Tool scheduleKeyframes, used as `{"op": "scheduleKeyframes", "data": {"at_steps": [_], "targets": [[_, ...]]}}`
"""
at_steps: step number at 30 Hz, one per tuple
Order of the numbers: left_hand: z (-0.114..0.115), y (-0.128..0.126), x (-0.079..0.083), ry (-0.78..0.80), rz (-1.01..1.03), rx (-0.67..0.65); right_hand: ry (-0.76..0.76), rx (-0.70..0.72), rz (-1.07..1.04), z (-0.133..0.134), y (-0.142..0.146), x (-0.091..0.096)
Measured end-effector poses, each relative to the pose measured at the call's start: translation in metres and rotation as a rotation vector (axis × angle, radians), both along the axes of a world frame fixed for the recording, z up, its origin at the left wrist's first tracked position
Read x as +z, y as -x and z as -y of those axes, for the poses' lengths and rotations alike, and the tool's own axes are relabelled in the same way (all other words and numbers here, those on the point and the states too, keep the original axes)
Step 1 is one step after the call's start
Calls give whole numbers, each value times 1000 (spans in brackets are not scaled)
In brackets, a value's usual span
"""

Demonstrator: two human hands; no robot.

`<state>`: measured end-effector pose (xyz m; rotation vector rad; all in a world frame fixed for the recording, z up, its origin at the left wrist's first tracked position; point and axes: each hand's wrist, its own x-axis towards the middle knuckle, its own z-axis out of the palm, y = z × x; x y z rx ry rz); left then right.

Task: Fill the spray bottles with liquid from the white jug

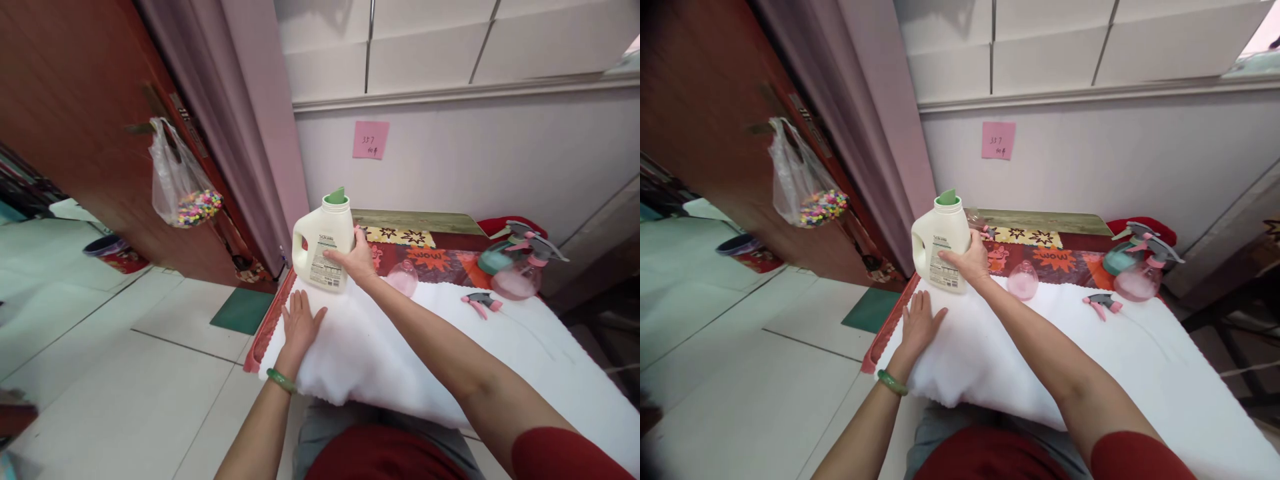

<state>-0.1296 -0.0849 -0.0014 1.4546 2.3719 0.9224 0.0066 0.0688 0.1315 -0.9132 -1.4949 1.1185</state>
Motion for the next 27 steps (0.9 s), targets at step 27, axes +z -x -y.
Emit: {"op": "scheduleKeyframes", "data": {"at_steps": [27], "targets": [[-3, 13, 7, -147, -241, -106, -125, -272, 509, 21, -251, -84]]}}
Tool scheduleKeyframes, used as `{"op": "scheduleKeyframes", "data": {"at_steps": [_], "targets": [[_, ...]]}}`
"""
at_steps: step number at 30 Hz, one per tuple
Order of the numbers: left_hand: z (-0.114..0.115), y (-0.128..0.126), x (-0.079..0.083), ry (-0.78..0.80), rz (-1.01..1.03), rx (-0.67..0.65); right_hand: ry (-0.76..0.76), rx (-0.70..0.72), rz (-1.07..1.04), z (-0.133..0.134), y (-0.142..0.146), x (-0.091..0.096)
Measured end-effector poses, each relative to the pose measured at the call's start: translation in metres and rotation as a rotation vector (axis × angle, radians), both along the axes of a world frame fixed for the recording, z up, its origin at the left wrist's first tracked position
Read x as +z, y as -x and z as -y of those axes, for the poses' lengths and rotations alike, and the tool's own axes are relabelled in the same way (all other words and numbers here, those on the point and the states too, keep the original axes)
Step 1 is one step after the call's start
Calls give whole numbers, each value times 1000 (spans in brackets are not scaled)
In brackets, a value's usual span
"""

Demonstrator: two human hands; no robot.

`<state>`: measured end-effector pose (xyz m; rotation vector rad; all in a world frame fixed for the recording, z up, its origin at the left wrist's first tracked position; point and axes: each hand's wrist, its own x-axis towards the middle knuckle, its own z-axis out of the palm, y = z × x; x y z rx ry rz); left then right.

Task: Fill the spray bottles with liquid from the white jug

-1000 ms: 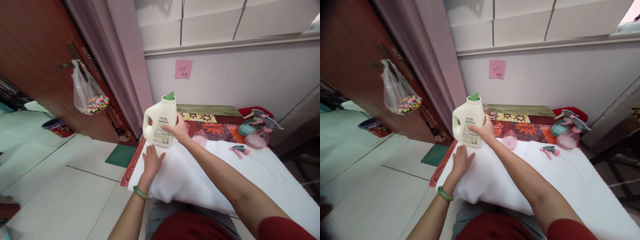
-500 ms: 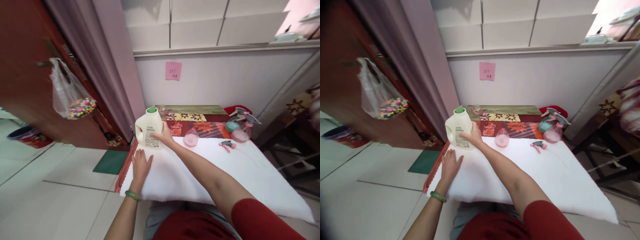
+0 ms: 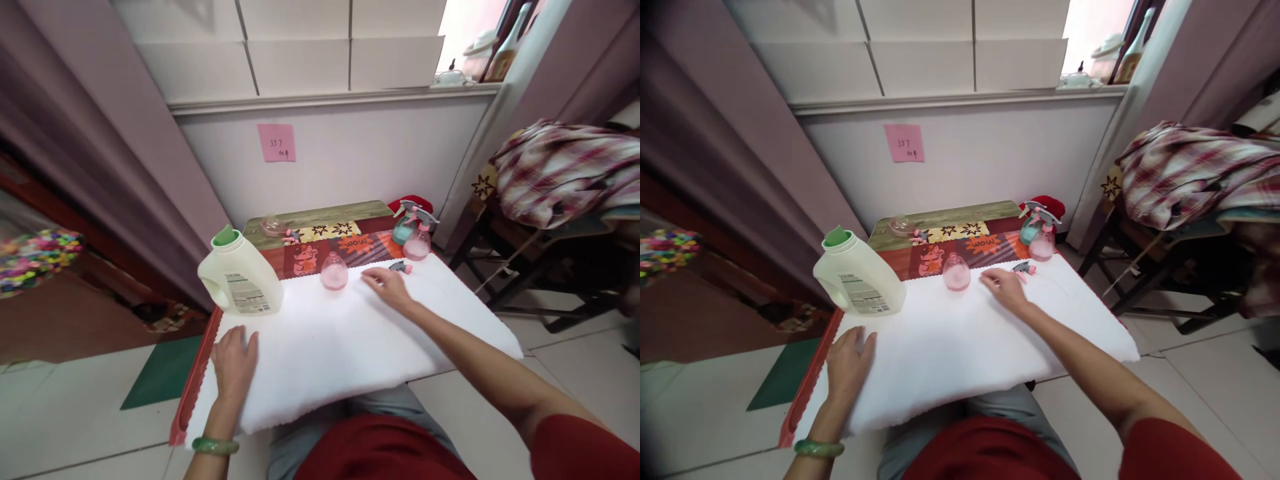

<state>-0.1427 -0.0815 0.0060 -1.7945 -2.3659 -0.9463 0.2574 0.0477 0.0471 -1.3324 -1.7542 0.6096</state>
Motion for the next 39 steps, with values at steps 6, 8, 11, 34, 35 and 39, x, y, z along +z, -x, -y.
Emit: {"op": "scheduleKeyframes", "data": {"at_steps": [6, 8, 11, 34, 35, 39], "targets": [[-34, -90, 0, -95, 202, -313, 205, -274, 561, -44, -123, 5], [-56, -122, -6, -94, 289, -352, 282, -259, 721, -51, -130, 3], [-93, -157, -15, -79, 414, -327, 333, -221, 792, -58, -129, -2], [-92, -193, 9, -118, 1714, -331, 259, 45, -391, -59, -99, 95], [-86, -192, 10, -88, 1786, -353, 196, 53, -547, -57, -88, 108], [-73, -190, 7, 16, 1988, -398, -9, 97, -909, -48, -38, 150]]}}
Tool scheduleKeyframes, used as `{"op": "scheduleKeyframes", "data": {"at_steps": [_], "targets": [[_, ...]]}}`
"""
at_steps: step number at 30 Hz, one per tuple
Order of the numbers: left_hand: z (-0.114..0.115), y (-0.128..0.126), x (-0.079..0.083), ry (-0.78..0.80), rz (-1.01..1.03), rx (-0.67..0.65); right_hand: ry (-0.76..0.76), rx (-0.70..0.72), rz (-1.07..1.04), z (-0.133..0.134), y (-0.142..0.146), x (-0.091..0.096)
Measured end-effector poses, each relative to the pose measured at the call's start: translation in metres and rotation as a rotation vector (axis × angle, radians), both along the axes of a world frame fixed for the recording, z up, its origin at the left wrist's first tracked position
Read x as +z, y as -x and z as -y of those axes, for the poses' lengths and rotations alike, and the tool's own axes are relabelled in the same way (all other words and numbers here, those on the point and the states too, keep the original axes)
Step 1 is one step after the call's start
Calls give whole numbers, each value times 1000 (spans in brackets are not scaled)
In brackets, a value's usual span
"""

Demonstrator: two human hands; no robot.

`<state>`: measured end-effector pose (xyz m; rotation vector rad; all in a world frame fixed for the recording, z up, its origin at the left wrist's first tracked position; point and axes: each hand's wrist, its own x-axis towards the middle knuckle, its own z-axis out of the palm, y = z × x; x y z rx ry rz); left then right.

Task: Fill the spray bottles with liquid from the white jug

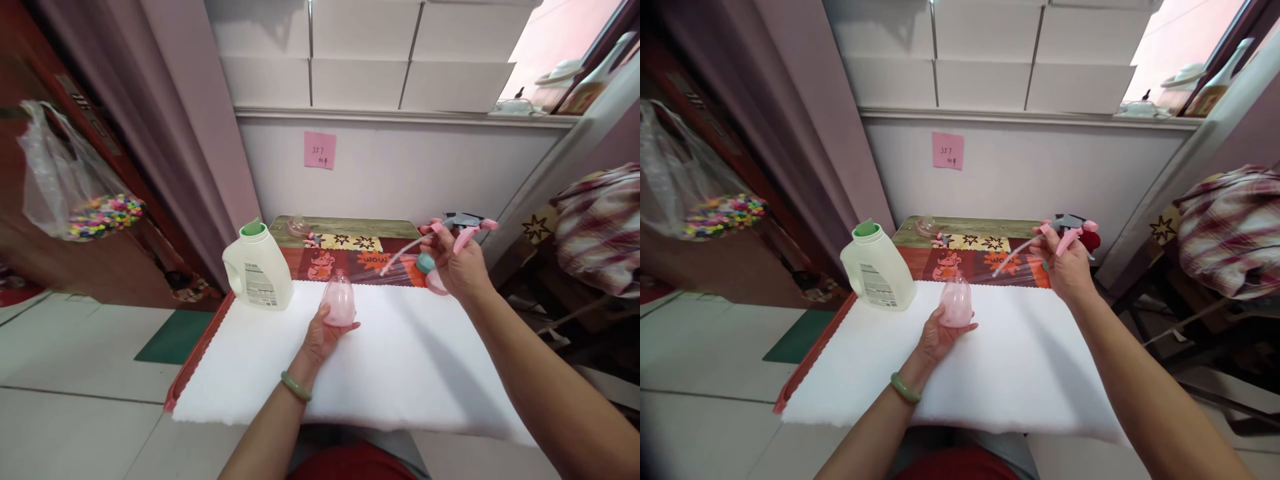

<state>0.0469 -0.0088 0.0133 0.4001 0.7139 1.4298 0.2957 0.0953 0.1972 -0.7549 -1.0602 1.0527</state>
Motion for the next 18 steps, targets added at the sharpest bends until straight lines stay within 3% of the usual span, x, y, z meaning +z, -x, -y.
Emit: {"op": "scheduleKeyframes", "data": {"at_steps": [3, 7, 12, 18], "targets": [[1, 2, -4, 7, 71, -38, -79, -31, -51, 7, 32, 11], [-1, 4, -6, 2, 138, -54, -169, -50, 33, 13, 60, 3], [-2, 6, -5, -5, 202, -77, -231, -79, 147, 18, 71, -9], [-2, 7, -5, 7, 238, -118, -149, -28, 239, 26, 75, -24]]}}
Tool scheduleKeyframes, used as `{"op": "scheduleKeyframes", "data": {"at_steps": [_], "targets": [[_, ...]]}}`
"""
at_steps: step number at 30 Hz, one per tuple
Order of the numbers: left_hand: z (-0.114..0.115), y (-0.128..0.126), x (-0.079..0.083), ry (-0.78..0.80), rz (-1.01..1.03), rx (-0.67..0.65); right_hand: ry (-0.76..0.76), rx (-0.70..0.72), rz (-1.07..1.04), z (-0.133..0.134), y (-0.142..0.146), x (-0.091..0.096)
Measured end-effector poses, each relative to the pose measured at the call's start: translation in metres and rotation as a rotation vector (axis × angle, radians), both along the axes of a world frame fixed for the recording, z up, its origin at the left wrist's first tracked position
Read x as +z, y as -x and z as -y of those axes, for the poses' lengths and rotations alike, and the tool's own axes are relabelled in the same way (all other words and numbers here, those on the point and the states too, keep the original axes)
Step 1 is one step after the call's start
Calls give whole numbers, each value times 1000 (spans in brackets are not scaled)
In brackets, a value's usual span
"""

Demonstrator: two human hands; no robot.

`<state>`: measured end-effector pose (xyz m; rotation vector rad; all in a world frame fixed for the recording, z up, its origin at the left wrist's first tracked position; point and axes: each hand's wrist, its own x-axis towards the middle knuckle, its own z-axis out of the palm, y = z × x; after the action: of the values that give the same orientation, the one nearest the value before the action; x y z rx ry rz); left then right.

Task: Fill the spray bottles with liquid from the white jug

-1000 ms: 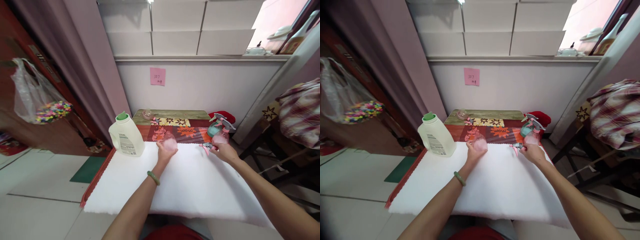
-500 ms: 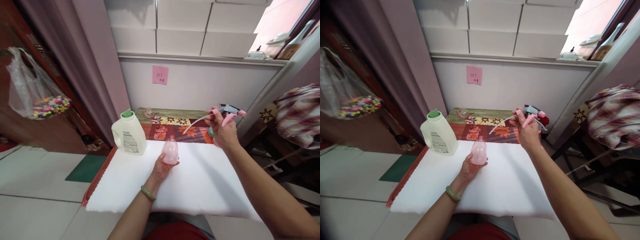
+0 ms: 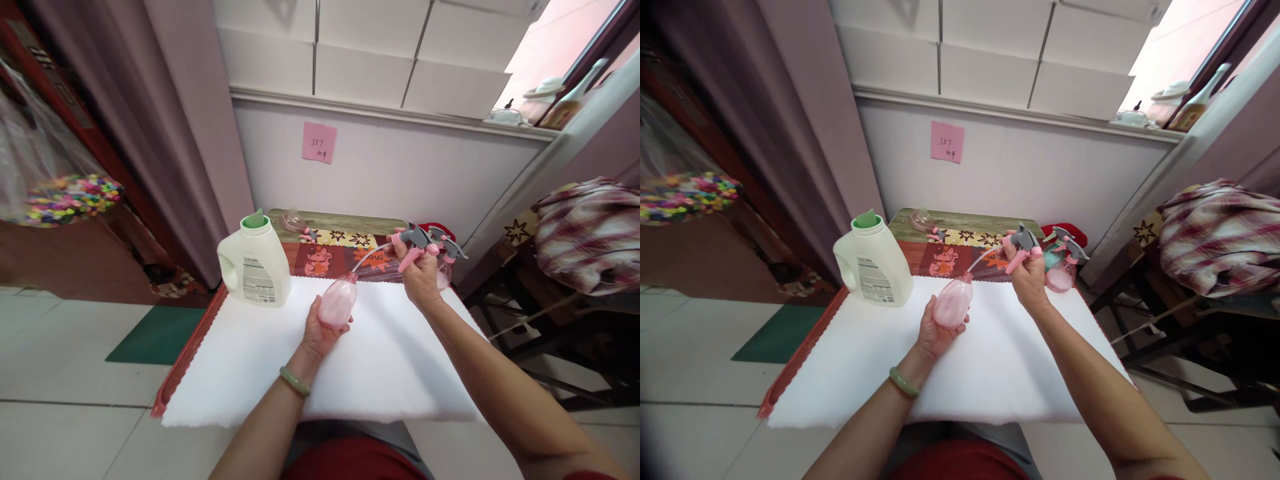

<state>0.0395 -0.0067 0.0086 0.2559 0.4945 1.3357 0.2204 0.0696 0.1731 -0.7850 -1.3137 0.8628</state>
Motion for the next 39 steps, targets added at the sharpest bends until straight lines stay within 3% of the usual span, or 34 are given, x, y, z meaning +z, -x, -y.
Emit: {"op": "scheduleKeyframes", "data": {"at_steps": [8, 15, 23, 28, 39], "targets": [[0, 1, -1, 5, 0, -19, 35, -22, -46, -3, -6, -8], [0, -1, 1, -26, -32, -55, 296, 184, 124, 2, 0, -36], [3, -1, 7, -33, -58, -99, 357, 392, 119, 15, 15, -67], [3, 1, 7, -12, -50, -138, 356, 477, 106, 13, 10, -69], [2, 6, 2, 7, -40, -194, 318, 482, 181, 18, 11, -58]]}}
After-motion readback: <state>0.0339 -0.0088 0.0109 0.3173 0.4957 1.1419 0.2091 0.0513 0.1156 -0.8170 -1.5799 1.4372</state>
